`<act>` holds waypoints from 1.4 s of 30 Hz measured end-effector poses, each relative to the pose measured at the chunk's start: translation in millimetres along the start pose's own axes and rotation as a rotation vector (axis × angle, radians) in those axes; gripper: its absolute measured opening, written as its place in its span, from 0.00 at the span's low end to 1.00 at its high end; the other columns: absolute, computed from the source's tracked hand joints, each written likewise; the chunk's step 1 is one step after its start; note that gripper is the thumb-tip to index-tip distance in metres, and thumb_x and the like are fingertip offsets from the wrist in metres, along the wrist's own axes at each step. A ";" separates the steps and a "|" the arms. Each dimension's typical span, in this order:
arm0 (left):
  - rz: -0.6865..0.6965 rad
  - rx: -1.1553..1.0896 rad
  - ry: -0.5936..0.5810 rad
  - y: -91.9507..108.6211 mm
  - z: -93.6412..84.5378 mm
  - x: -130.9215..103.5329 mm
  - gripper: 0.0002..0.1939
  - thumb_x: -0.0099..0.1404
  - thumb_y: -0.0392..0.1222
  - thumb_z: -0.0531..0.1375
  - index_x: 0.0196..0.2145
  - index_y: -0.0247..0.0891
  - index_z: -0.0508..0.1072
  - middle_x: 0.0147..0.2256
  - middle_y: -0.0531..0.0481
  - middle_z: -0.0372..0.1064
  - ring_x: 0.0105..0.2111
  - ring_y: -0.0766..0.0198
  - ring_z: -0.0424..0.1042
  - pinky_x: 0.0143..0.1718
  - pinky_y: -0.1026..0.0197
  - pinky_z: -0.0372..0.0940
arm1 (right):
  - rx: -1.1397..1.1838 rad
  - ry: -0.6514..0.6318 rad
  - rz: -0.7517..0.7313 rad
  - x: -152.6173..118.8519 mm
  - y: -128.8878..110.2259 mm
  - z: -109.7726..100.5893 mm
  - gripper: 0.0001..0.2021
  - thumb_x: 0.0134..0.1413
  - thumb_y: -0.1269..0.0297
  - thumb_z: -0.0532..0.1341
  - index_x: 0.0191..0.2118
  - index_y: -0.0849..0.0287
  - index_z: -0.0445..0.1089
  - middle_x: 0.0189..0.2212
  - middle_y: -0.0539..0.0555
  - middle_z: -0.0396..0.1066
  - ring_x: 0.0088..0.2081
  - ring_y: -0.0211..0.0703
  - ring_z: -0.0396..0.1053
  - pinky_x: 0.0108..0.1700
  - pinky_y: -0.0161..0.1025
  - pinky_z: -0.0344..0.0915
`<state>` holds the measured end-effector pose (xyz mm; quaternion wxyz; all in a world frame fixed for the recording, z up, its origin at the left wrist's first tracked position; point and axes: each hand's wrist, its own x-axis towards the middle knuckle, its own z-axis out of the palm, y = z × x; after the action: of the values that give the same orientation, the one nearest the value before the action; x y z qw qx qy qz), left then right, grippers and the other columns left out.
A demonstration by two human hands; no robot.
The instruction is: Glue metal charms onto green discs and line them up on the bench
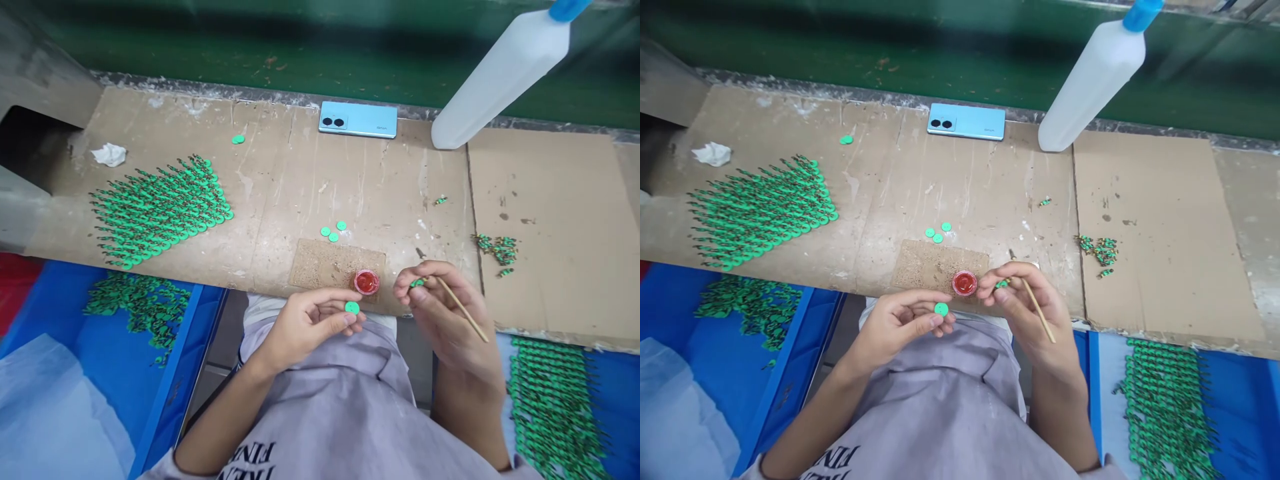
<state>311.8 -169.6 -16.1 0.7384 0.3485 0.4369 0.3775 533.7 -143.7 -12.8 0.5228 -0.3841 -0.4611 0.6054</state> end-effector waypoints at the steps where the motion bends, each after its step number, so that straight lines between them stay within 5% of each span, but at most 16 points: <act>1: 0.006 0.004 0.003 -0.1 0.7 -0.6 0.14 0.64 0.37 0.70 0.48 0.35 0.82 0.36 0.45 0.86 0.34 0.62 0.86 0.36 0.67 0.79 | -0.002 -0.015 0.025 -0.9 -0.9 2.5 0.10 0.63 0.66 0.70 0.49 0.51 0.76 0.37 0.51 0.81 0.36 0.41 0.79 0.37 0.36 0.79; 6: 0.078 0.015 0.021 0.3 3.9 -3.4 0.12 0.64 0.34 0.69 0.47 0.38 0.83 0.35 0.49 0.86 0.34 0.63 0.86 0.36 0.68 0.79 | -0.039 -0.057 0.117 -5.3 -5.9 14.0 0.11 0.61 0.72 0.71 0.46 0.50 0.74 0.36 0.49 0.84 0.32 0.40 0.82 0.33 0.34 0.80; 10: 0.150 0.056 0.037 1.2 5.0 -5.2 0.12 0.64 0.32 0.69 0.46 0.39 0.83 0.34 0.51 0.86 0.32 0.65 0.85 0.35 0.69 0.79 | -0.186 -0.125 0.036 -7.8 -5.9 17.9 0.08 0.62 0.73 0.70 0.42 0.52 0.76 0.37 0.50 0.84 0.31 0.40 0.82 0.31 0.33 0.79; 15: 0.211 0.086 0.076 -0.1 4.7 -6.6 0.12 0.64 0.32 0.70 0.45 0.39 0.83 0.33 0.51 0.86 0.31 0.65 0.85 0.36 0.70 0.79 | -0.420 -0.184 -0.136 -8.5 -5.9 17.1 0.07 0.65 0.71 0.68 0.44 0.51 0.81 0.37 0.50 0.83 0.39 0.41 0.81 0.40 0.35 0.78; 22: 0.243 0.072 0.065 -4.3 4.8 -5.8 0.12 0.64 0.32 0.70 0.45 0.40 0.83 0.32 0.52 0.86 0.30 0.66 0.85 0.34 0.71 0.79 | -0.648 -0.138 -0.203 -9.2 -5.1 17.9 0.06 0.64 0.68 0.70 0.46 0.52 0.78 0.34 0.49 0.82 0.32 0.40 0.80 0.33 0.32 0.75; 28: 0.251 0.133 0.085 -4.0 3.2 -4.9 0.12 0.62 0.31 0.71 0.44 0.40 0.84 0.30 0.53 0.85 0.29 0.65 0.85 0.34 0.70 0.79 | -0.623 -0.177 -0.264 -9.5 0.4 18.1 0.06 0.64 0.60 0.71 0.39 0.53 0.75 0.28 0.47 0.80 0.24 0.37 0.76 0.26 0.31 0.71; 36: 0.307 0.290 0.092 -6.9 -0.5 -5.5 0.12 0.63 0.35 0.72 0.46 0.40 0.84 0.36 0.51 0.86 0.35 0.63 0.86 0.39 0.69 0.79 | -0.588 -0.293 -0.149 -12.6 -2.1 6.5 0.09 0.68 0.69 0.65 0.51 0.50 0.77 0.42 0.51 0.83 0.42 0.42 0.81 0.42 0.34 0.77; 42: 0.380 0.451 0.083 -7.5 0.2 -5.0 0.11 0.64 0.39 0.72 0.45 0.40 0.85 0.37 0.50 0.86 0.35 0.62 0.85 0.39 0.66 0.79 | -0.582 -0.243 -0.175 -13.2 -13.2 9.9 0.07 0.64 0.71 0.68 0.45 0.52 0.76 0.33 0.47 0.80 0.31 0.37 0.77 0.34 0.30 0.74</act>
<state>312.2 -177.4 -20.4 0.5398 0.5638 0.4663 0.4163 530.1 -157.9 2.5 0.3822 -0.4012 -0.7053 0.4422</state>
